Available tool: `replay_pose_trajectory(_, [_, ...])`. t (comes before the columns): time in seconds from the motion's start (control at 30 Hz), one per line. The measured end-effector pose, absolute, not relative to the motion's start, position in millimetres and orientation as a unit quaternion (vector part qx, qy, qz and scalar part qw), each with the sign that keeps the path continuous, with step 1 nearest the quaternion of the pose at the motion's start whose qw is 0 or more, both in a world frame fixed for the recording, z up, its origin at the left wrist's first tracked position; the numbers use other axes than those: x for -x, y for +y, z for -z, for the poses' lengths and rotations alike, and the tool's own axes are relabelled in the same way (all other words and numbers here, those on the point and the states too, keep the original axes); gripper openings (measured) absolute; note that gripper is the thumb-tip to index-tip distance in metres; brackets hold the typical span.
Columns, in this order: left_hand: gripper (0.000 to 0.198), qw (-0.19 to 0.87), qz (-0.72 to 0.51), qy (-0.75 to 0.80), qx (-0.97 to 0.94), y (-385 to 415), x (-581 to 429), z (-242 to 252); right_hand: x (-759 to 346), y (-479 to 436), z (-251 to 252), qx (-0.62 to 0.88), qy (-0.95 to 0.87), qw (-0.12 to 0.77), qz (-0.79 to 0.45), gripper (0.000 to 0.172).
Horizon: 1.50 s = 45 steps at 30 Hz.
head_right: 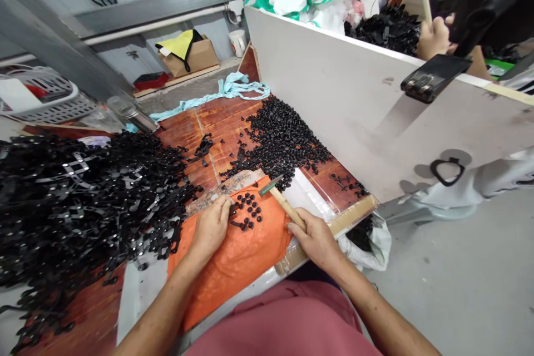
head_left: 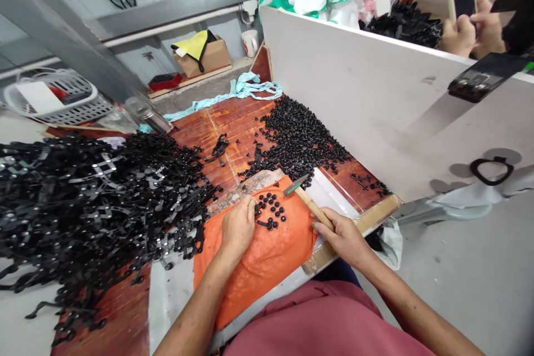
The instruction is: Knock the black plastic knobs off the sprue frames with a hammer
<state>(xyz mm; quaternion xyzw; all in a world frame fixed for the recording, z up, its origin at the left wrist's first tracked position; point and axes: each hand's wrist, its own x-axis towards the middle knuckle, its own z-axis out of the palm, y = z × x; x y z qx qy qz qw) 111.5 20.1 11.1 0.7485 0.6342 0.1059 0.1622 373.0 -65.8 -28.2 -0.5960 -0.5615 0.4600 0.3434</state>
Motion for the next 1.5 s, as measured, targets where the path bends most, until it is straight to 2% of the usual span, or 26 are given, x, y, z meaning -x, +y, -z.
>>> replay_pose_trajectory(0.23, [0.031,0.128,-0.035,0.649,-0.749,21.0,-114.7,-13.2,-373.6,-67.7,27.0,0.593,-0.569,0.343,-0.454,0.024])
replay_pose_trajectory(0.37, [0.031,0.113,-0.012,0.645,-0.756,22.0,-114.6,-11.6,-372.3,-66.9,14.2,0.591,-0.604,0.32,-0.428,0.039])
replay_pose_trajectory(0.5, [0.029,0.12,-0.031,0.641,-0.757,22.0,-113.2,-10.3,-368.0,-61.8,-4.1,0.611,-0.672,0.262,-0.325,0.035])
replay_pose_trajectory(0.83, [0.026,0.119,-0.025,0.663,-0.738,23.2,-114.4,-9.1,-348.3,-49.7,-25.6,0.582,-0.786,0.18,-0.107,0.047])
replay_pose_trajectory(0.93, [0.027,0.121,-0.013,0.668,-0.734,22.8,-115.6,-10.9,-345.4,-49.5,-25.0,0.575,-0.799,0.151,-0.093,0.045])
replay_pose_trajectory(1.07, [0.028,0.11,0.001,0.667,-0.737,23.3,-116.3,-12.8,-344.9,-52.3,-25.8,0.571,-0.796,0.184,-0.083,0.047])
replay_pose_trajectory(1.2, [0.027,0.109,0.008,0.668,-0.736,24.7,-117.3,-13.4,-342.6,-53.0,-25.7,0.581,-0.802,0.11,-0.079,0.044])
replay_pose_trajectory(1.33, [0.028,0.108,0.013,0.671,-0.733,24.9,-118.2,-13.7,-340.5,-51.9,-23.7,0.58,-0.794,0.151,-0.097,0.046])
replay_pose_trajectory(1.43, [0.03,0.102,0.023,0.672,-0.733,24.1,-118.4,-13.7,-340.8,-50.6,-24.4,0.589,-0.795,0.113,-0.095,0.045])
replay_pose_trajectory(1.5, [0.031,0.1,0.031,0.672,-0.733,23.8,-118.5,-13.8,-342.1,-49.6,-27.9,0.582,-0.798,0.118,-0.103,0.046])
